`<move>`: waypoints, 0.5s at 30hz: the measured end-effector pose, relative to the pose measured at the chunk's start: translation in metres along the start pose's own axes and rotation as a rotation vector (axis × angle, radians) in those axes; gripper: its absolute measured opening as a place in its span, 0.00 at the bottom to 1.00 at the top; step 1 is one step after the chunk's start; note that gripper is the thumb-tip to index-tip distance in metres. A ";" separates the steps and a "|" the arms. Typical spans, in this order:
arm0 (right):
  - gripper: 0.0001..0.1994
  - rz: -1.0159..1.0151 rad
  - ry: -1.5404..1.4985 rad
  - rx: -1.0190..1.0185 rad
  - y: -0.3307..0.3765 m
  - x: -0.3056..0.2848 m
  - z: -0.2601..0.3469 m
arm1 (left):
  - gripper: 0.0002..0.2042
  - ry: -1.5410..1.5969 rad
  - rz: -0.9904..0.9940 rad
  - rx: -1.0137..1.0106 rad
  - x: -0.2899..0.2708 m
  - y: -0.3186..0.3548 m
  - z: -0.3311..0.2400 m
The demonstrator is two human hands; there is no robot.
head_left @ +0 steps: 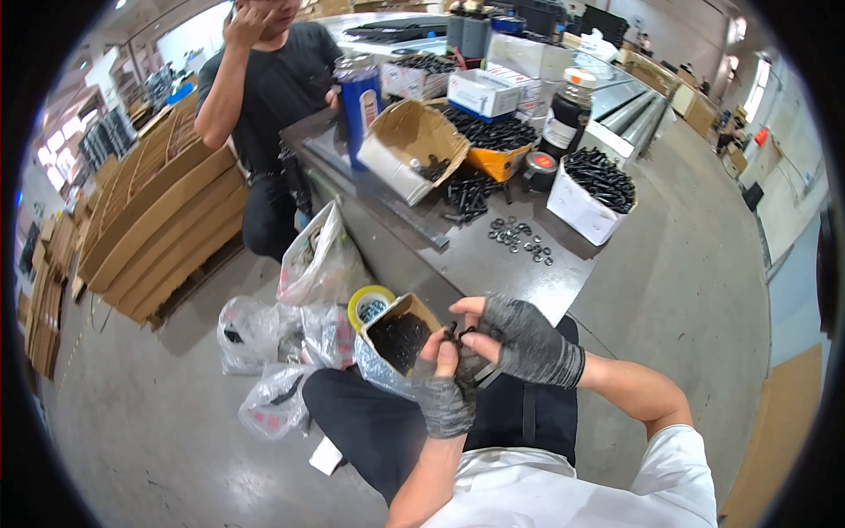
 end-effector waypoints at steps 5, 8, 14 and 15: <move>0.12 0.110 0.138 -0.159 0.000 0.002 0.019 | 0.15 -0.105 0.059 -0.026 -0.021 0.006 0.002; 0.09 0.163 0.142 -0.064 0.007 0.009 0.017 | 0.15 -0.055 0.078 -0.017 -0.022 0.010 0.003; 0.13 0.121 0.145 -0.172 0.011 0.013 0.014 | 0.16 -0.064 0.148 0.011 -0.008 0.011 -0.006; 0.14 0.152 0.129 -0.171 0.012 0.013 0.017 | 0.17 -0.133 0.170 -0.003 -0.014 0.010 -0.002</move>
Point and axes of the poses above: each hand's wrist, its own y-axis away from the middle knuckle, its own x-axis out of the palm, z = x × y, the point moved 8 cm from there along -y, towards the middle knuckle, and after that the axes turned 5 degrees about y, right-handed, at the moved point
